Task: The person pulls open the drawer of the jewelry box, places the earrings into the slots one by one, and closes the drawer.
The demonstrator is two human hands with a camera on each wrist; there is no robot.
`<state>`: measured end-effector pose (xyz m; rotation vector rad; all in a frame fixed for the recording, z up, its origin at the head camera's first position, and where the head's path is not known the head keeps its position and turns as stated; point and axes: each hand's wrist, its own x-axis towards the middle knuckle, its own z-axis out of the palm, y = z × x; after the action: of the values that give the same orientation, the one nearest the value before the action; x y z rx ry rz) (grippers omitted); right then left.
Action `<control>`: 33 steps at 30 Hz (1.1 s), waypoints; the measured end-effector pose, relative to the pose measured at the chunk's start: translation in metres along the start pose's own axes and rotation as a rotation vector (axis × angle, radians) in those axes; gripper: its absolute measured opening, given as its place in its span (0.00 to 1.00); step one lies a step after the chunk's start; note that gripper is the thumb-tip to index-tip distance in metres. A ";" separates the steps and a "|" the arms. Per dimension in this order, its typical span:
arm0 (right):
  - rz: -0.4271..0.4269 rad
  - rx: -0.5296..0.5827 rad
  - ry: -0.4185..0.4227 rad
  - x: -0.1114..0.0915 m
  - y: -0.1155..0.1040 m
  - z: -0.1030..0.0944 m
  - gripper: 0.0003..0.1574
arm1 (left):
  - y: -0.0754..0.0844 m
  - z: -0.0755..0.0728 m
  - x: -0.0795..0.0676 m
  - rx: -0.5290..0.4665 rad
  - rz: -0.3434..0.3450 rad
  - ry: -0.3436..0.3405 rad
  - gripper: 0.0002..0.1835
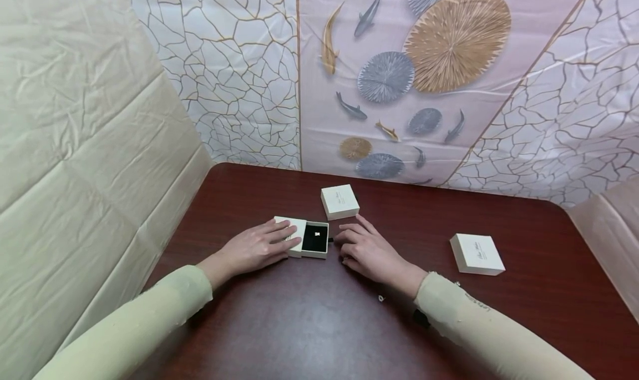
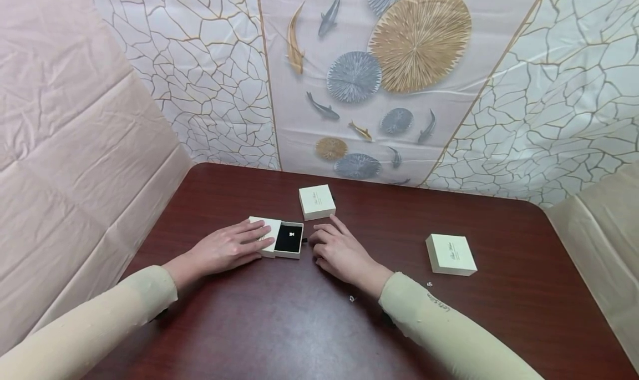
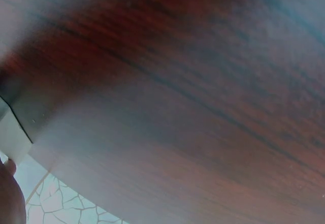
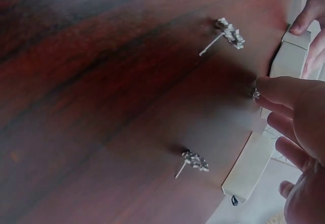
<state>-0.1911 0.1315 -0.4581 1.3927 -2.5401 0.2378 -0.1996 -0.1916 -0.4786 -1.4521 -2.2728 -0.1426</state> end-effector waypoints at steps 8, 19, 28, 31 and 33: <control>-0.021 -0.023 0.019 0.002 0.001 0.003 0.08 | 0.000 0.000 0.000 -0.001 0.005 0.010 0.26; 0.037 0.069 0.045 0.006 0.004 -0.005 0.08 | 0.000 0.000 0.000 0.001 0.001 0.004 0.26; 0.123 0.301 0.115 0.026 -0.002 -0.015 0.05 | 0.000 0.001 0.000 -0.008 -0.005 0.005 0.25; 0.127 0.342 0.127 0.034 -0.006 -0.014 0.06 | 0.000 0.001 -0.001 -0.007 -0.013 -0.005 0.25; 0.123 0.351 0.126 0.040 -0.008 -0.013 0.07 | 0.000 0.001 0.000 -0.005 -0.014 -0.009 0.26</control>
<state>-0.2032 0.0984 -0.4343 1.2818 -2.5663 0.8016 -0.1995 -0.1917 -0.4795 -1.4423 -2.2922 -0.1467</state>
